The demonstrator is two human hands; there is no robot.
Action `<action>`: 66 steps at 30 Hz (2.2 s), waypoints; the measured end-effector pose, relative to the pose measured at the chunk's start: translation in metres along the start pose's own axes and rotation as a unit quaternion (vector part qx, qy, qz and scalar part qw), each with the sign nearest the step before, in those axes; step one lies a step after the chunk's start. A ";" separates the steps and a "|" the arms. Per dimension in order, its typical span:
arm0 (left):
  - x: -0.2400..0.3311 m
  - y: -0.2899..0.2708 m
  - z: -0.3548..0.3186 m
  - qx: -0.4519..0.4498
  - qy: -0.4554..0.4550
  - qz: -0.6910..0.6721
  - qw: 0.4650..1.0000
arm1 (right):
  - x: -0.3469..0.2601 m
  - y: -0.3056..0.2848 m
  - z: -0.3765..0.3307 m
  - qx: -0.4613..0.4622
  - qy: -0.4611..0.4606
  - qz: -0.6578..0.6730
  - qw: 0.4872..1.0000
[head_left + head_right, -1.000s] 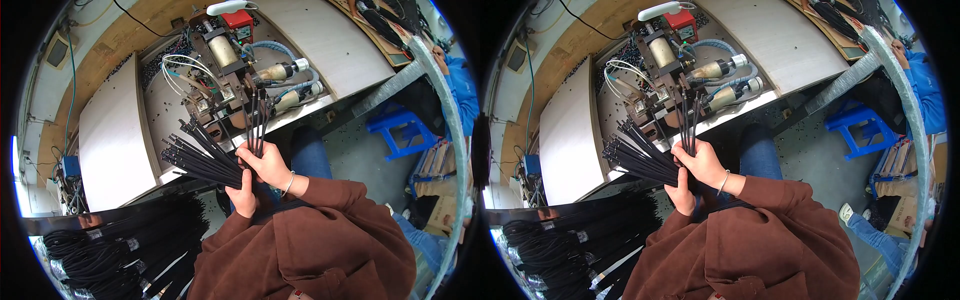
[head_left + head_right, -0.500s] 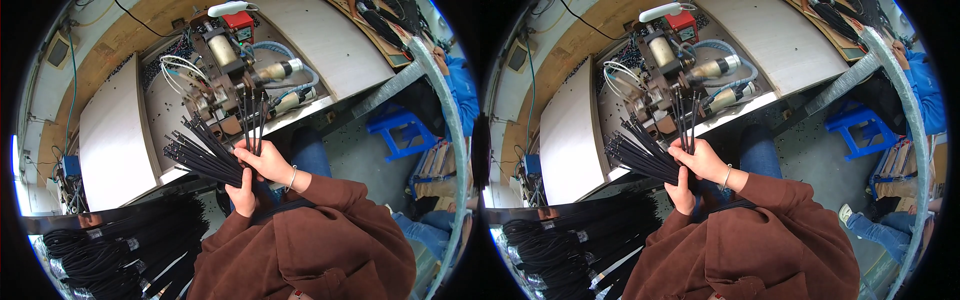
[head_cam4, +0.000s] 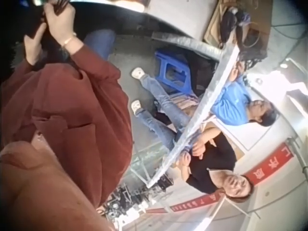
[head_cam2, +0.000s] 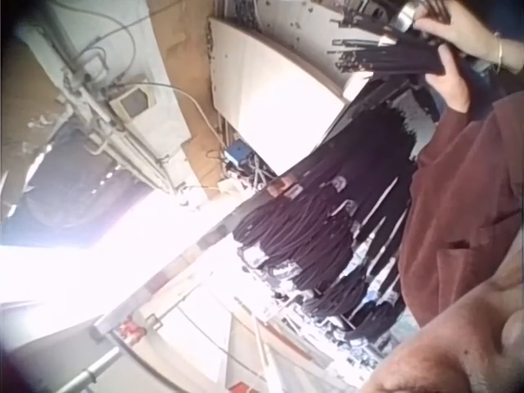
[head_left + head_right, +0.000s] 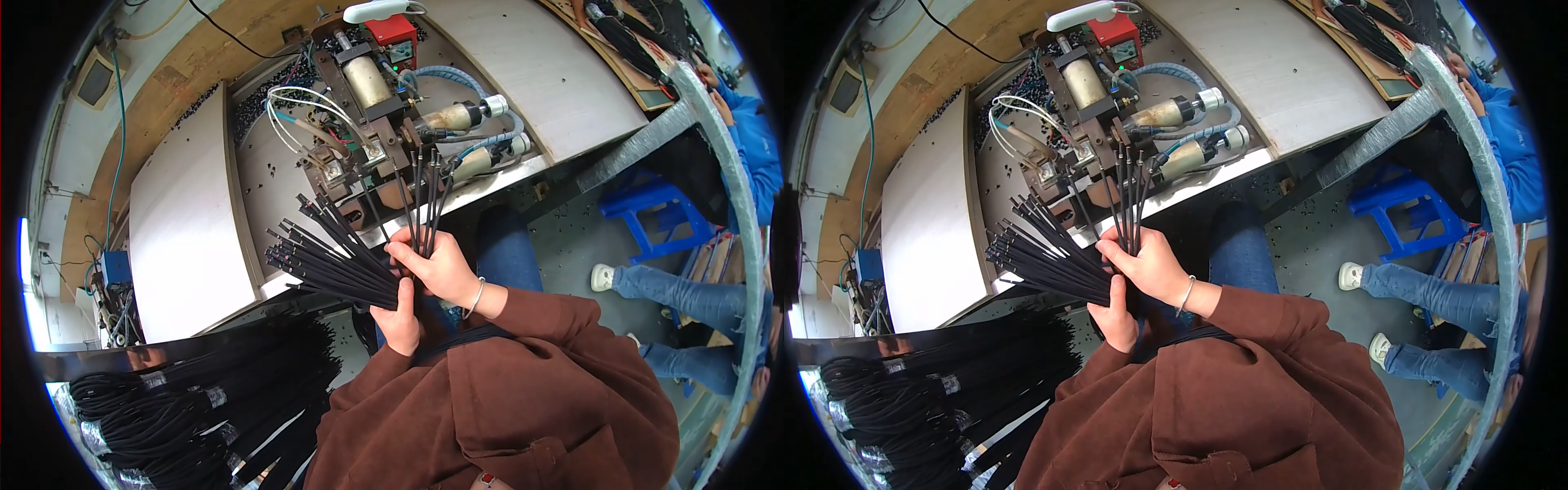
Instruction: Processing bundles of electrical cables using a machine at a factory workstation.
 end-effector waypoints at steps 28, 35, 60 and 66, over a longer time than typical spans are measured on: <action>0.001 0.002 -0.006 0.008 0.005 -0.030 1.000 | -0.002 0.010 -0.001 -0.079 0.077 -0.072 0.991; 0.003 -0.001 -0.003 0.026 0.035 -0.013 0.999 | -0.006 0.003 -0.005 -0.019 -0.018 -0.049 0.998; -0.004 -0.003 0.005 0.004 0.006 -0.016 1.000 | -0.011 0.007 0.009 -0.031 0.061 -0.023 0.997; -0.007 -0.004 0.002 0.004 0.008 -0.019 1.000 | -0.012 0.009 0.007 -0.063 0.055 -0.051 0.995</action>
Point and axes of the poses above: each hand's wrist, its own z-axis towards the middle knuckle, its own y-axis out of the palm, x = y × z, the point moved 6 cm from there along z, towards the middle knuckle, and after that the axes turned 3 degrees about -x, right-handed, at the moved point
